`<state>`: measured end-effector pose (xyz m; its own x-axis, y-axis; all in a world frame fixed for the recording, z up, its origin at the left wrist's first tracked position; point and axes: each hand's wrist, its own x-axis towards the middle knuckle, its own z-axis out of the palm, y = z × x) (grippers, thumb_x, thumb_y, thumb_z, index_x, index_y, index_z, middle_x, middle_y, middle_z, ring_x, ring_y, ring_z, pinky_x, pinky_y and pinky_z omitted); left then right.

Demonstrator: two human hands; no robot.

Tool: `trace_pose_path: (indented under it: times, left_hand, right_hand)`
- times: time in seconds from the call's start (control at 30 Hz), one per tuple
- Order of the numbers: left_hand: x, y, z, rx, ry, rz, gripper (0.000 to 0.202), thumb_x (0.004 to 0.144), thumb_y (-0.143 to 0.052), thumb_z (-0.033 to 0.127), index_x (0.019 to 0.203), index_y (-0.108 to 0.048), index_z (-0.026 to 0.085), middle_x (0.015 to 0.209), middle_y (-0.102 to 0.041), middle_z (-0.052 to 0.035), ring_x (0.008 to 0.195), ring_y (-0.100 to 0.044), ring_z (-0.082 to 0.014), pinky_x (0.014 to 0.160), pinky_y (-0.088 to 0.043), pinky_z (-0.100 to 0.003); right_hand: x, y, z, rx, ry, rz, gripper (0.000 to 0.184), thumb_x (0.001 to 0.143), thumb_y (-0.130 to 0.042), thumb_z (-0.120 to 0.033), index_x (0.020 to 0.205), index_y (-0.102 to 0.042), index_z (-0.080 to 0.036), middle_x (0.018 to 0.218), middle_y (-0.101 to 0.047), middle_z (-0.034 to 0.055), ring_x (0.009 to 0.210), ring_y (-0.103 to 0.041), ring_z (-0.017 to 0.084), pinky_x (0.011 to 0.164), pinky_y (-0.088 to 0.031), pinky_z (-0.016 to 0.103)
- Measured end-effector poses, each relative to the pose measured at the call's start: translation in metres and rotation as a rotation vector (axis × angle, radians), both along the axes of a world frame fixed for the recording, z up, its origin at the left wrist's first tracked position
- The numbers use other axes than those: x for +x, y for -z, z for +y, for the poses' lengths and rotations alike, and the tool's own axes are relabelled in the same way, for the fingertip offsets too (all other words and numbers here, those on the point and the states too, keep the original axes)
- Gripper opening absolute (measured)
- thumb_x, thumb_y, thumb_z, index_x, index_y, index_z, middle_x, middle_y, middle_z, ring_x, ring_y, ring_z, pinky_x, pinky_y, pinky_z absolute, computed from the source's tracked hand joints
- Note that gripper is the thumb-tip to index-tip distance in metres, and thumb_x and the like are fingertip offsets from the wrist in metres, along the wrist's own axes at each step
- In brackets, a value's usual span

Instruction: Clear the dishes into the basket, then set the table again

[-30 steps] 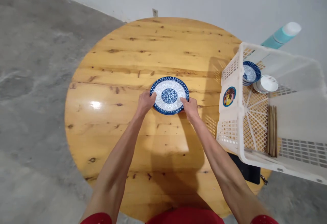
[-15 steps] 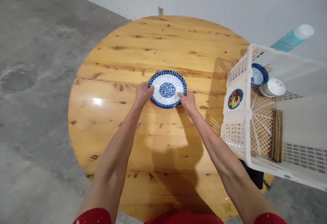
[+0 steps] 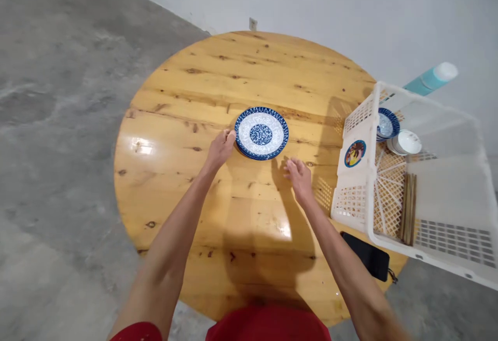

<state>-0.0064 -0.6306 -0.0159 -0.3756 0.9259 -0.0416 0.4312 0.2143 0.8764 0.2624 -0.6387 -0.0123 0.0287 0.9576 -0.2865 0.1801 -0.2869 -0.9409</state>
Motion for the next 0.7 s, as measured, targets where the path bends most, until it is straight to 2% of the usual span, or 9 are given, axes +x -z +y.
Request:
trace_pose_path:
  times: [0.1, 0.2, 0.3, 0.37, 0.5, 0.63, 0.7]
  left_hand:
    - [0.001, 0.003, -0.036, -0.003, -0.085, 0.03, 0.03, 0.096, -0.038, 0.037, 0.083, -0.059, 0.02, 0.085, -0.065, -0.0067, 0.085, -0.061, -0.0191, 0.079, -0.046, -0.027]
    - [0.001, 0.003, -0.073, -0.001, -0.092, 0.034, 0.028, 0.094, -0.043, 0.037, 0.086, -0.063, 0.02, 0.085, -0.069, -0.0068, 0.084, -0.064, -0.0191, 0.076, -0.048, -0.027]
    - [-0.002, -0.001, -0.116, -0.003, -0.107, 0.023, 0.027, 0.091, -0.047, 0.037, 0.089, -0.067, 0.019, 0.085, -0.071, -0.0063, 0.083, -0.067, -0.0192, 0.074, -0.05, -0.027]
    - [-0.005, -0.004, -0.15, 0.005, -0.175, 0.0, 0.028, 0.09, -0.049, 0.038, 0.094, -0.069, 0.019, 0.087, -0.073, -0.0061, 0.085, -0.069, -0.0193, 0.075, -0.052, -0.027]
    - [-0.012, -0.009, -0.229, -0.015, -0.375, -0.04, 0.037, 0.089, -0.049, 0.043, 0.104, -0.07, 0.017, 0.091, -0.074, -0.0063, 0.086, -0.071, -0.0197, 0.078, -0.056, -0.03]
    - [-0.011, -0.006, -0.313, -0.092, -0.549, -0.075, 0.04, 0.087, -0.049, 0.045, 0.106, -0.07, 0.017, 0.094, -0.075, -0.0072, 0.086, -0.072, -0.0212, 0.081, -0.058, -0.034]
    - [-0.003, -0.006, -0.35, -0.112, -0.591, -0.089, 0.04, 0.086, -0.05, 0.046, 0.105, -0.07, 0.018, 0.094, -0.075, -0.0071, 0.086, -0.073, -0.0215, 0.082, -0.059, -0.035]
  right_hand:
    - [0.025, -0.005, -0.063, -0.054, 0.025, 0.053, 0.051, 0.078, -0.068, -0.058, 0.107, -0.065, -0.016, 0.101, -0.07, 0.0083, 0.081, -0.068, 0.019, 0.065, -0.054, 0.029]
    - [0.044, -0.003, -0.131, -0.147, 0.012, 0.056, 0.049, 0.076, -0.072, -0.057, 0.103, -0.069, -0.016, 0.093, -0.072, 0.0079, 0.072, -0.067, 0.017, 0.061, -0.053, 0.028]
    - [0.054, 0.002, -0.191, -0.245, 0.028, 0.062, 0.052, 0.073, -0.075, -0.059, 0.101, -0.071, -0.015, 0.086, -0.073, 0.0082, 0.067, -0.066, 0.017, 0.058, -0.052, 0.028]
    - [0.056, 0.003, -0.223, -0.299, 0.042, 0.072, 0.055, 0.068, -0.077, -0.061, 0.098, -0.072, -0.015, 0.083, -0.074, 0.0088, 0.065, -0.066, 0.018, 0.057, -0.051, 0.028]
    - [0.053, 0.001, -0.266, -0.354, 0.015, 0.118, 0.055, 0.065, -0.078, -0.063, 0.091, -0.072, -0.015, 0.077, -0.073, 0.0085, 0.06, -0.064, 0.017, 0.054, -0.049, 0.027]
    - [0.056, -0.002, -0.286, -0.344, -0.036, 0.164, 0.053, 0.068, -0.077, -0.062, 0.092, -0.071, -0.015, 0.076, -0.073, 0.0084, 0.06, -0.064, 0.016, 0.054, -0.049, 0.026]
    - [0.065, -0.004, -0.294, -0.314, -0.027, 0.167, 0.053, 0.067, -0.077, -0.06, 0.093, -0.071, -0.014, 0.077, -0.073, 0.0088, 0.06, -0.064, 0.017, 0.055, -0.049, 0.027]
